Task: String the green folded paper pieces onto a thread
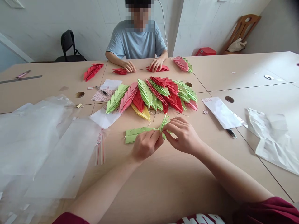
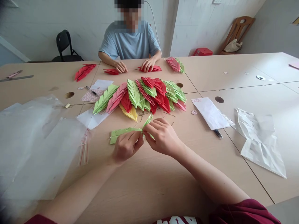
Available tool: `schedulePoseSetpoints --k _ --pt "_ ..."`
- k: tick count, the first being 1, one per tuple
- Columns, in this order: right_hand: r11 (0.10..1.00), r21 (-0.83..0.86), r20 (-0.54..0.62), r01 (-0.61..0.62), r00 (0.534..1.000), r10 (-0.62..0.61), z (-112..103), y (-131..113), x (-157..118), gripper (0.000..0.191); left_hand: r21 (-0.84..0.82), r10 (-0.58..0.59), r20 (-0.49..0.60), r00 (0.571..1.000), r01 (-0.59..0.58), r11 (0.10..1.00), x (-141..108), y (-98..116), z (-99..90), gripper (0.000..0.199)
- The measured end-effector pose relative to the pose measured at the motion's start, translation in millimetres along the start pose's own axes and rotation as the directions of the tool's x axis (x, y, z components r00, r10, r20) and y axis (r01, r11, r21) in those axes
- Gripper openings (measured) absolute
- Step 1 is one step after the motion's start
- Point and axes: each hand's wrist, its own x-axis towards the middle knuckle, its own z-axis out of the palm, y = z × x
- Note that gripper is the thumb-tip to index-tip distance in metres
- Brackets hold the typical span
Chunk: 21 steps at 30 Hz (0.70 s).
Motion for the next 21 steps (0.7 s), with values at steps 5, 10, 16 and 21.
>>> schedulePoseSetpoints --k 5,10,16,21 --pt "0.990 -0.083 -0.086 -0.111 0.991 0.104 -8.2 12.0 1.8 0.010 -0.049 -0.005 -0.024 1.000 0.004 0.999 -0.1 -2.9 -7.0 0.020" --pt "0.960 0.031 -0.198 -0.279 0.939 0.280 -28.4 22.4 2.1 0.010 -0.195 -0.241 0.019 0.970 0.240 0.951 -5.3 -6.9 -6.1 0.016" --pt "0.922 0.144 -0.150 -0.360 0.913 0.380 -44.2 26.4 3.8 0.013 -0.607 -0.591 0.238 0.771 0.593 0.529 -8.2 -9.5 3.8 0.017" --pt "0.888 0.311 -0.019 -0.339 0.932 0.362 -35.5 25.7 4.3 0.013 -0.801 -0.640 0.391 0.661 0.587 0.116 -3.9 -14.3 6.9 0.015"
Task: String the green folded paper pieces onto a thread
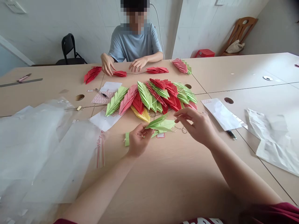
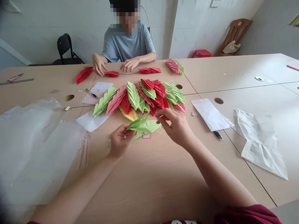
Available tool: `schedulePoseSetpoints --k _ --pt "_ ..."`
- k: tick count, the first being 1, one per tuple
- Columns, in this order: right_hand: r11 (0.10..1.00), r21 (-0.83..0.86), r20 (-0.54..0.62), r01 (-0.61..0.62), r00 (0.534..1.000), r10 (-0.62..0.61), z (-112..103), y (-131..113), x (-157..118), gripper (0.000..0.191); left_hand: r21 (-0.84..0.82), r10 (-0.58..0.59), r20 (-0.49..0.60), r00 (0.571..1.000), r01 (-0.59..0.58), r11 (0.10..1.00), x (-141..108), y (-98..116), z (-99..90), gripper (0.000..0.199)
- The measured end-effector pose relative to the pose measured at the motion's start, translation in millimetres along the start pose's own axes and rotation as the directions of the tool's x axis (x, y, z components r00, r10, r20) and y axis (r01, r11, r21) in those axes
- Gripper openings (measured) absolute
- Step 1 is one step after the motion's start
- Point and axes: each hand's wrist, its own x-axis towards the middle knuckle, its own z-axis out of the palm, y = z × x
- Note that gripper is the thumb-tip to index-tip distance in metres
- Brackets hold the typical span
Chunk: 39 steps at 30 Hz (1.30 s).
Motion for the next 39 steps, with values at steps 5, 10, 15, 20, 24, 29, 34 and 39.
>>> schedulePoseSetpoints --k 5,10,15,20,24,29,34,39 --pt "0.999 0.045 0.079 0.002 0.997 -0.006 17.2 0.1 -2.0 0.010 -0.045 -0.013 0.092 0.996 0.017 0.999 2.2 2.8 0.7 0.019" --pt "0.930 0.280 0.348 -0.240 0.928 0.134 36.1 2.5 -9.1 0.035 -0.033 0.015 0.118 0.993 -0.011 0.999 4.8 3.8 -1.3 0.018" --pt "0.824 0.384 0.554 -0.417 0.818 0.156 45.6 6.4 -12.7 0.023 -0.050 -0.070 0.167 0.983 0.079 0.996 10.3 12.5 -11.4 0.012" --pt "0.820 0.431 0.523 -0.376 0.845 0.112 32.6 8.6 -7.3 0.043 -0.008 -0.116 0.133 0.984 0.118 0.993 15.9 14.9 -18.9 0.010" --pt "0.841 0.413 0.489 -0.351 0.864 0.121 19.0 7.7 -4.5 0.044 -0.011 -0.104 0.029 0.994 0.104 0.994 19.7 11.5 -18.9 0.009" --pt "0.856 0.401 0.447 -0.327 0.885 0.129 5.4 5.1 -2.0 0.045 -0.042 -0.132 -0.024 0.991 0.130 0.991 22.3 8.6 -20.0 0.008" --pt "0.906 0.319 0.387 -0.277 0.911 0.142 2.2 7.5 0.1 0.042 -0.184 -0.186 -0.004 0.983 0.182 0.966 23.3 9.2 -20.1 0.007" --pt "0.965 0.152 0.429 -0.215 0.893 0.131 3.3 5.8 0.4 0.032 -0.330 -0.251 0.089 0.964 0.266 0.906 21.3 9.1 -16.1 0.007"
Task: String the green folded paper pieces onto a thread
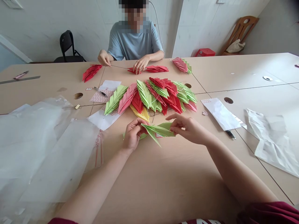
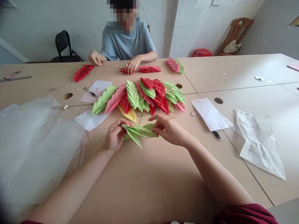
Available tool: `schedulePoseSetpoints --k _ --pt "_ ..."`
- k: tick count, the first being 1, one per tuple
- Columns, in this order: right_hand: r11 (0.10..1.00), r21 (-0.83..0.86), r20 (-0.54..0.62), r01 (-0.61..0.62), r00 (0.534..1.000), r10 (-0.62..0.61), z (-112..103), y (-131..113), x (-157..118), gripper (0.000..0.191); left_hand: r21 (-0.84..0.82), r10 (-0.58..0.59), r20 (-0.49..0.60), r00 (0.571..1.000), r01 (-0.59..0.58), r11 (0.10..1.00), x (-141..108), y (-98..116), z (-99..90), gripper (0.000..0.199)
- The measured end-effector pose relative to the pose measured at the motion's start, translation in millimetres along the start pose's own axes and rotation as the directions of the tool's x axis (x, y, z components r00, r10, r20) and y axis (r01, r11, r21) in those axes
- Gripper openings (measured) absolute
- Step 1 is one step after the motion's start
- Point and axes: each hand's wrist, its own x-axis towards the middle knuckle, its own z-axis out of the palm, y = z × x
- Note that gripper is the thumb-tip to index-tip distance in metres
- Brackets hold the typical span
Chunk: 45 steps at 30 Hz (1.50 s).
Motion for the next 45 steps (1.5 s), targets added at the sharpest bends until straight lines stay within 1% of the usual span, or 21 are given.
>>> schedulePoseSetpoints --k 4,6,9,12,15,17,20,23,26,28,29,32,34,35,37,39,40,41,42,43,45 --pt "0.993 -0.116 0.109 0.003 0.994 0.010 -2.0 -1.6 -2.0 0.027 0.036 0.019 0.004 1.000 -0.019 0.999 -2.4 -1.5 0.9 0.007" --pt "0.987 -0.158 0.123 0.000 0.992 0.019 -2.3 0.4 -2.5 0.027 0.036 0.014 0.003 1.000 -0.014 0.999 -3.0 -2.3 0.3 0.007" --pt "0.977 -0.214 0.103 0.005 0.995 0.017 -0.7 4.4 -1.8 0.028 -0.029 -0.027 0.025 0.999 0.028 0.999 -2.6 -4.1 -0.5 0.010" --pt "0.975 -0.220 0.122 0.032 0.992 -0.005 0.9 3.9 -1.0 0.027 -0.120 -0.051 0.014 0.999 0.052 0.991 -0.9 -4.6 -0.5 0.012" --pt "0.984 -0.169 0.161 0.058 0.987 -0.030 -0.2 -0.9 -1.4 0.028 -0.181 -0.059 -0.035 0.998 0.051 0.982 0.8 -1.6 -0.2 0.011" --pt "0.987 -0.149 0.143 0.066 0.989 -0.044 -1.5 -3.2 -1.7 0.027 -0.210 -0.083 -0.072 0.994 0.066 0.976 1.5 1.8 0.2 0.011" --pt "0.982 -0.179 0.062 0.063 0.997 -0.053 -1.2 -1.6 -1.1 0.025 -0.268 -0.165 -0.093 0.982 0.135 0.954 1.9 5.6 1.5 0.010" --pt "0.973 -0.216 0.032 0.076 0.997 -0.071 3.3 3.4 0.6 0.025 -0.311 -0.240 -0.051 0.969 0.213 0.926 1.8 4.2 4.2 0.010" --pt "0.966 -0.216 0.030 0.141 0.990 -0.138 9.6 5.6 2.4 0.025 -0.334 -0.296 0.011 0.955 0.282 0.899 0.5 -0.9 8.0 0.016" --pt "0.959 -0.219 0.013 0.183 0.983 -0.184 12.9 4.3 3.3 0.016 -0.282 -0.289 0.031 0.957 0.286 0.916 -1.4 -3.8 11.2 0.022" --pt "0.958 -0.215 0.002 0.191 0.981 -0.195 13.9 3.1 3.6 0.012 -0.226 -0.260 0.038 0.965 0.262 0.938 -2.7 -4.7 12.8 0.025" --pt "0.979 -0.140 -0.029 0.147 0.988 -0.152 14.4 0.3 3.9 0.018 -0.062 -0.152 0.069 0.986 0.157 0.986 -6.7 -4.8 16.6 0.028" --pt "0.997 -0.014 -0.043 0.077 0.996 -0.078 13.4 0.5 4.2 0.018 -0.006 -0.129 0.084 0.988 0.130 0.992 -8.6 -4.0 17.8 0.029" --pt "0.997 0.071 -0.040 0.038 0.999 -0.035 12.9 1.4 4.5 0.022 0.018 -0.130 0.086 0.988 0.129 0.992 -9.3 -3.6 18.1 0.031" --pt "0.965 0.257 -0.018 -0.047 0.998 0.054 12.6 4.6 5.9 0.026 0.084 -0.117 0.082 0.990 0.110 0.990 -10.6 -3.2 18.2 0.039" --pt "0.893 0.424 0.002 -0.152 0.986 0.166 13.6 9.0 8.2 0.027 0.187 -0.058 0.082 0.995 0.042 0.982 -12.1 -3.1 17.9 0.043" --pt "0.845 0.495 0.007 -0.200 0.974 0.226 14.5 11.2 9.6 0.029 0.263 -0.007 0.090 0.996 -0.017 0.965 -13.0 -3.2 17.6 0.044" --pt "0.794 0.559 0.011 -0.239 0.960 0.281 15.6 13.3 10.9 0.030 0.366 0.062 0.110 0.992 -0.099 0.926 -14.1 -3.5 17.2 0.046" --pt "0.742 0.615 0.017 -0.266 0.945 0.325 16.8 15.0 12.1 0.029 0.486 0.150 0.139 0.979 -0.199 0.851 -15.3 -4.0 16.7 0.050" --pt "0.695 0.661 0.023 -0.282 0.934 0.357 17.9 16.2 13.0 0.028 0.606 0.245 0.180 0.953 -0.304 0.735 -16.4 -4.9 16.1 0.054" --pt "0.642 0.709 0.036 -0.293 0.923 0.382 19.9 16.6 13.9 0.027 0.770 0.408 0.285 0.867 -0.460 0.441 -18.1 -7.6 14.8 0.054"
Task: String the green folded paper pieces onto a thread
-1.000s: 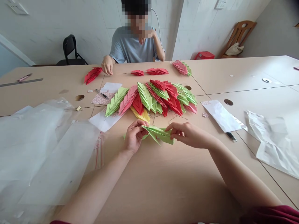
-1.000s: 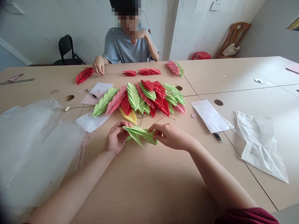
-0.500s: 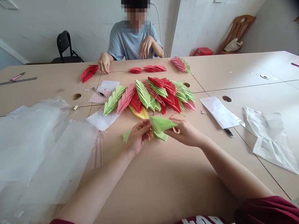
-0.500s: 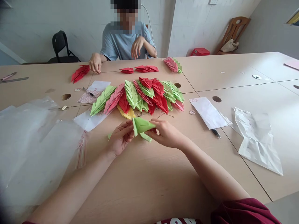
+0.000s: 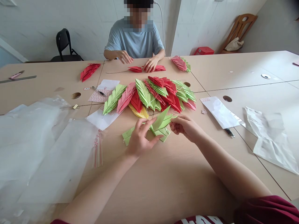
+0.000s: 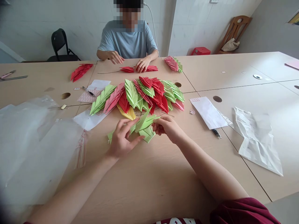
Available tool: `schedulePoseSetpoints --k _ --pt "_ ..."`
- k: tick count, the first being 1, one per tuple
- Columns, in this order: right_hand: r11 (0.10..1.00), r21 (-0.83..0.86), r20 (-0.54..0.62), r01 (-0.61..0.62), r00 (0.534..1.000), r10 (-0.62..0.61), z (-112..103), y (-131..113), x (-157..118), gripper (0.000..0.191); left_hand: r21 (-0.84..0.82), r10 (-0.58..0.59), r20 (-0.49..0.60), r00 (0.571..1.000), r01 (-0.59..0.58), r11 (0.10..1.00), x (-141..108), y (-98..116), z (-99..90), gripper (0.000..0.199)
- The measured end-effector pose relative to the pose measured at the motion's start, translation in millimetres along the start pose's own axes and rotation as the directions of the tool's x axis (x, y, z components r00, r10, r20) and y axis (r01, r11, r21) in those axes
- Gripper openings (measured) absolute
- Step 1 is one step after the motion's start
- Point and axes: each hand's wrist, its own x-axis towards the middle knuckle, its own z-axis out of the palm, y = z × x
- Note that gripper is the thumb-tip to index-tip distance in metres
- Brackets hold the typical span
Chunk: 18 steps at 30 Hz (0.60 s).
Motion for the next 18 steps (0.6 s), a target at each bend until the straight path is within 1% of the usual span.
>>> schedulePoseSetpoints --k 1,3,4,5,6,7,8,9,10,11,12,13,15,18 --pt "1.000 -0.002 0.005 -0.005 1.000 0.005 1.0 0.1 -0.4 0.028 0.108 0.081 -0.022 0.996 -0.078 0.991 -1.3 -1.0 0.9 0.046" --pt "0.997 -0.076 0.019 0.027 0.999 -0.026 3.8 -0.3 -2.7 0.031 0.207 0.180 -0.050 0.982 -0.166 0.964 -2.9 -3.1 2.6 0.025" --pt "0.986 -0.148 0.008 0.078 0.997 -0.077 5.3 -0.6 -4.2 0.031 0.220 0.203 -0.065 0.977 -0.184 0.958 -3.1 -4.0 3.2 0.018" --pt "0.958 -0.244 -0.025 0.153 0.986 -0.164 6.7 -0.7 -5.8 0.030 0.222 0.213 -0.090 0.973 -0.189 0.957 -3.0 -4.8 3.6 0.013" --pt "0.900 -0.362 -0.068 0.243 0.956 -0.286 7.9 -0.5 -7.2 0.027 0.219 0.213 -0.119 0.970 -0.183 0.958 -2.5 -5.5 3.5 0.008" --pt "0.807 -0.489 -0.100 0.331 0.898 -0.428 8.7 0.1 -8.2 0.023 0.211 0.205 -0.147 0.968 -0.172 0.962 -1.8 -5.8 3.3 0.005" --pt "0.685 -0.611 -0.100 0.398 0.819 -0.565 9.1 0.9 -8.9 0.018 0.196 0.193 -0.166 0.967 -0.159 0.968 -1.1 -5.9 2.9 0.003" --pt "0.549 -0.710 -0.064 0.441 0.736 -0.674 9.1 2.0 -9.1 0.013 0.178 0.180 -0.177 0.968 -0.148 0.973 -0.5 -5.8 2.5 0.004" --pt "0.420 -0.777 -0.001 0.468 0.667 -0.745 8.8 3.4 -8.9 0.009 0.159 0.170 -0.180 0.969 -0.142 0.977 0.0 -5.4 2.2 0.004" --pt "0.311 -0.816 0.075 0.487 0.623 -0.779 8.3 4.8 -8.4 0.005 0.143 0.163 -0.179 0.970 -0.138 0.980 0.3 -4.7 2.1 0.005" --pt "0.226 -0.836 0.145 0.500 0.599 -0.788 7.9 6.2 -7.8 0.002 0.134 0.160 -0.177 0.971 -0.137 0.982 0.4 -3.9 2.2 0.005" --pt "0.162 -0.847 0.201 0.507 0.587 -0.785 7.6 7.6 -7.3 0.003 0.132 0.159 -0.178 0.971 -0.137 0.982 0.3 -3.0 2.5 0.005" --pt "0.077 -0.858 0.275 0.508 0.579 -0.767 8.0 9.8 -6.7 0.006 0.147 0.170 -0.176 0.969 -0.145 0.979 -0.1 -1.1 3.3 0.006" --pt "-0.001 -0.861 0.336 0.508 0.569 -0.750 11.1 11.4 -8.0 0.006 0.194 0.211 -0.159 0.964 -0.178 0.965 -0.9 0.9 4.5 0.003"
